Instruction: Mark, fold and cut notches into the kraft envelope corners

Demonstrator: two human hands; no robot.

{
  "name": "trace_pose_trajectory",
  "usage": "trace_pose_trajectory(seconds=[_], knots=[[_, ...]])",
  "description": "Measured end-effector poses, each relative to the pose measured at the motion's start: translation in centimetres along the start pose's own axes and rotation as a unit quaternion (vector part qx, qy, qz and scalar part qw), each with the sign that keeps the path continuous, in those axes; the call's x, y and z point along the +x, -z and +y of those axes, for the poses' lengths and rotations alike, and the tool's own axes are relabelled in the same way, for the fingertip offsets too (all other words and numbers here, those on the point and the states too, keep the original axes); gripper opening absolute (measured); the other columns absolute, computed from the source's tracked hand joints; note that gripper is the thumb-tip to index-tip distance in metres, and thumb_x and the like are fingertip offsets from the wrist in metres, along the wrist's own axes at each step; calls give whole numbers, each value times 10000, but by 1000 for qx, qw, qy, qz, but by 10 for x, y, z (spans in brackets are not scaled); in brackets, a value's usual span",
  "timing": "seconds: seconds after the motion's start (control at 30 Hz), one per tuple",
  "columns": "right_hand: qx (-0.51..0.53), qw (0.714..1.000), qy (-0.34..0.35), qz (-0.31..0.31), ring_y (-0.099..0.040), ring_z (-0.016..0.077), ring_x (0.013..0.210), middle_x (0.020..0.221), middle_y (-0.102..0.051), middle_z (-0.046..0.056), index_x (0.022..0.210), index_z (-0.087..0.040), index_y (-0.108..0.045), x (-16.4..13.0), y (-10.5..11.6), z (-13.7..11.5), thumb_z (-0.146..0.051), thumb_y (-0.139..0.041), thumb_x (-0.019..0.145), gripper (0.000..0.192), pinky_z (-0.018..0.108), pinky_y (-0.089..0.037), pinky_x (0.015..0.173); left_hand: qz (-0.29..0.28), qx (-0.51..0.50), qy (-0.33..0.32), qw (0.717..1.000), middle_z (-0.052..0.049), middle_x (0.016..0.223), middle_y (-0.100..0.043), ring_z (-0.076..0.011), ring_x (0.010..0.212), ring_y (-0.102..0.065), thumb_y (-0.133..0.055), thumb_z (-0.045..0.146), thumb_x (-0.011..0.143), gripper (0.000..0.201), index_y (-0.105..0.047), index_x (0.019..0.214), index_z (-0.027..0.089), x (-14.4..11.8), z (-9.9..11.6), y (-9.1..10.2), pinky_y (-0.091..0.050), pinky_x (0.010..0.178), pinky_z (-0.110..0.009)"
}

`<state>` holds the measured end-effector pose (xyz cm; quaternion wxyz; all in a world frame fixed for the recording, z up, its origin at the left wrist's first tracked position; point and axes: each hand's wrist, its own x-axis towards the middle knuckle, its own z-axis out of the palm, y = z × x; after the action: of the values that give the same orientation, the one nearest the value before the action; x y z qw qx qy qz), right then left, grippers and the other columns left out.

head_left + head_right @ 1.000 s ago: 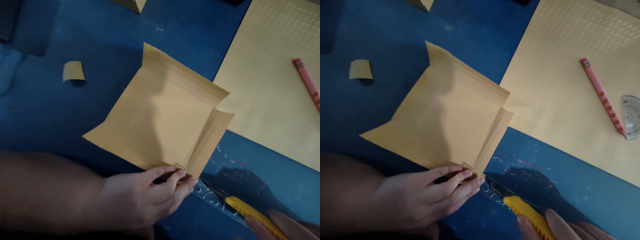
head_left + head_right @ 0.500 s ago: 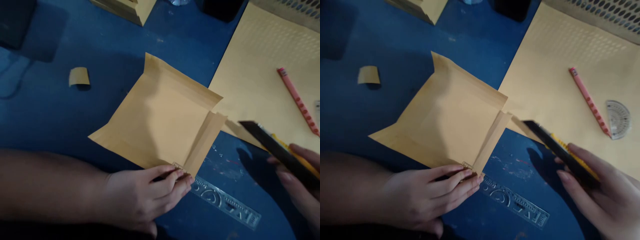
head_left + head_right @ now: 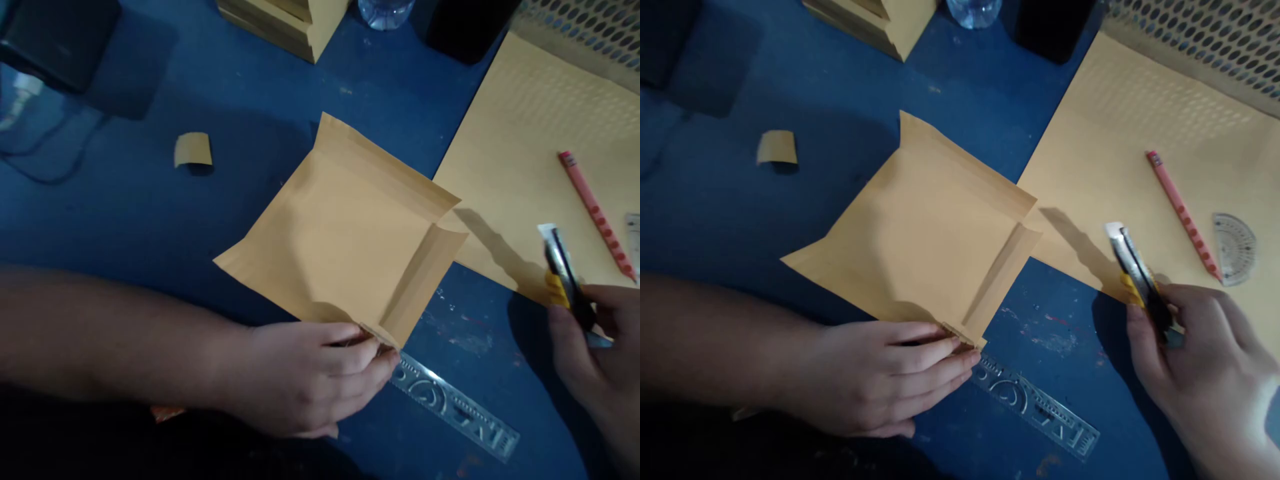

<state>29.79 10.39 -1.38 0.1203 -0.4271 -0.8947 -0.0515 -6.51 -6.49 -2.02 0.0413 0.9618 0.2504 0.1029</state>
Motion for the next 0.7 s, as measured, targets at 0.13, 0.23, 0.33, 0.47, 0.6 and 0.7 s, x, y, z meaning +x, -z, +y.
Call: trace_pose_trajectory(seconds=[0.13, 0.23, 0.33, 0.47, 0.6, 0.7], knots=[[-75, 994, 53, 53, -741, 345, 840, 986, -748, 143, 1346, -268, -698, 5, -9, 1, -349, -809, 881, 485, 440, -533, 576, -5, 9, 1, 1000, -72, 1561, -637, -271, 1394, -578, -514, 508, 1063, 544, -699, 1454, 180, 0, 2, 1, -525, 1142, -377], [-84, 982, 113, 125, -721, 328, 807, 1014, -738, 143, 1478, -278, -639, 6, -8, -9, -304, -884, 805, 716, 437, -581, 605, 1, 11, 7, 1000, -75, 1561, -636, -278, 1431, -547, -538, 518, 1058, 528, -705, 1444, 201, -2, 4, 0, -505, 1171, -426], [21, 959, 248, 134, -670, 236, 736, 962, -710, 93, 1557, -264, -570, 8, -1, -38, -136, -928, 740, 901, 360, -601, 632, 25, -8, 8, 1000, -91, 1555, -639, -292, 1466, -527, -579, 536, 1045, 566, -698, 1442, 151, -4, 4, -1, -477, 1206, -442], [65, 952, 298, 31, -654, 278, 944, 1205, -668, 177, 1434, -236, -620, 24, 6, -92, -69, -824, 841, 649, 421, -607, 804, 21, -6, 9, 1000, -99, 1575, -623, -316, 1466, -535, -556, 569, 1052, 625, -666, 1476, 123, -5, 5, -3, -428, 1247, -431], [54, 935, 349, 22, -597, 319, 1062, 1373, -618, 186, 1232, -239, -715, 47, 4, -124, -125, -722, 920, 332, 498, -570, 902, 11, 5, 6, 1000, -105, 1595, -604, -314, 1484, -521, -540, 579, 1053, 648, -641, 1495, 116, -5, 6, -5, -395, 1267, -434], [71, 933, 352, 14, -579, 320, 1096, 1361, -628, 159, 1053, -230, -753, 58, 3, -132, -142, -691, 934, 160, 509, -559, 940, 18, 4, -6, 1000, -125, 1586, -608, -323, 1482, -532, -520, 553, 1065, 639, -633, 1494, 93, -5, 5, -5, -400, 1259, -441]])
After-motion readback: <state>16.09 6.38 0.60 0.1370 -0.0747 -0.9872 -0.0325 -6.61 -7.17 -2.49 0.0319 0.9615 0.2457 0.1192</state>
